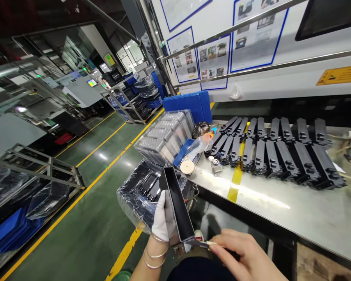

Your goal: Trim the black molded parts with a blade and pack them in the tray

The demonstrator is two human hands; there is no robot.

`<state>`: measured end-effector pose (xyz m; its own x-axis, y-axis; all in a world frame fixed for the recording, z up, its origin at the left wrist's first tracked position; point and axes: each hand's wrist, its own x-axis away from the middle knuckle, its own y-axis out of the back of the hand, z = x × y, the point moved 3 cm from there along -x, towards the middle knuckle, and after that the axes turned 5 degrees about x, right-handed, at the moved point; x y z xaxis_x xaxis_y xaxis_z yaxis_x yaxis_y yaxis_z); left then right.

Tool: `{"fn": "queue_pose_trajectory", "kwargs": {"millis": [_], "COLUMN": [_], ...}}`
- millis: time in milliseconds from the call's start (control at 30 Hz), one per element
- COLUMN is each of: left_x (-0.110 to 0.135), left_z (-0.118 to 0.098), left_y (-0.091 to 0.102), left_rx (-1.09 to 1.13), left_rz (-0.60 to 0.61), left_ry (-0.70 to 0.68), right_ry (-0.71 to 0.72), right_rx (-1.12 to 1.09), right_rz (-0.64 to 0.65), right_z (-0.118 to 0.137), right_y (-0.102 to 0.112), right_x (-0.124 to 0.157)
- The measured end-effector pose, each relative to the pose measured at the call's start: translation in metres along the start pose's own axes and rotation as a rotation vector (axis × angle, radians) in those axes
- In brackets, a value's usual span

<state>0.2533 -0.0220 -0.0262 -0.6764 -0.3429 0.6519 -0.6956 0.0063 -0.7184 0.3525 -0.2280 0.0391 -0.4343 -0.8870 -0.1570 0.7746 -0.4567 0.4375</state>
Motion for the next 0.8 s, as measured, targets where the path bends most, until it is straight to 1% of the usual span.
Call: {"fn": "queue_pose_trajectory", "kwargs": {"millis": [67, 133, 267, 367, 500, 600, 633, 733, 800], "left_x": [-0.001, -0.003, -0.004, 0.0, 0.004, 0.006, 0.006, 0.006, 0.005], "left_z": [-0.002, -0.003, 0.0, 0.004, 0.001, -0.001, 0.001, 0.008, 0.012], "left_y": [0.0, 0.0, 0.0, -0.004, -0.01, -0.012, -0.013, -0.013, -0.014], "left_rx": [0.027, 0.067, 0.094, -0.026, -0.083, -0.121, -0.136, -0.18, -0.198], "left_rz": [-0.017, -0.015, 0.023, 0.009, -0.005, 0.023, 0.029, 0.068, 0.153], "left_ry": [-0.048, -0.091, -0.12, -0.126, -0.161, -0.167, -0.151, -0.128, -0.124], "right_ry": [0.011, 0.024, 0.043, 0.042, 0.064, 0.123, 0.132, 0.117, 0.119], "right_rx": [0.005, 0.002, -0.005, 0.004, 0.015, -0.014, -0.016, 0.015, 0.04], "right_rz": [0.063, 0.085, -0.039, -0.068, 0.005, 0.095, 0.096, -0.003, -0.05], "right_z": [0.0, 0.0, -0.001, -0.001, -0.004, -0.002, -0.001, 0.004, 0.008], "right_y": [0.0, 0.002, 0.006, 0.0, -0.004, 0.001, 0.003, 0.008, 0.008], "right_x": [0.002, 0.002, -0.007, -0.014, -0.012, -0.011, -0.013, -0.027, -0.031]}}
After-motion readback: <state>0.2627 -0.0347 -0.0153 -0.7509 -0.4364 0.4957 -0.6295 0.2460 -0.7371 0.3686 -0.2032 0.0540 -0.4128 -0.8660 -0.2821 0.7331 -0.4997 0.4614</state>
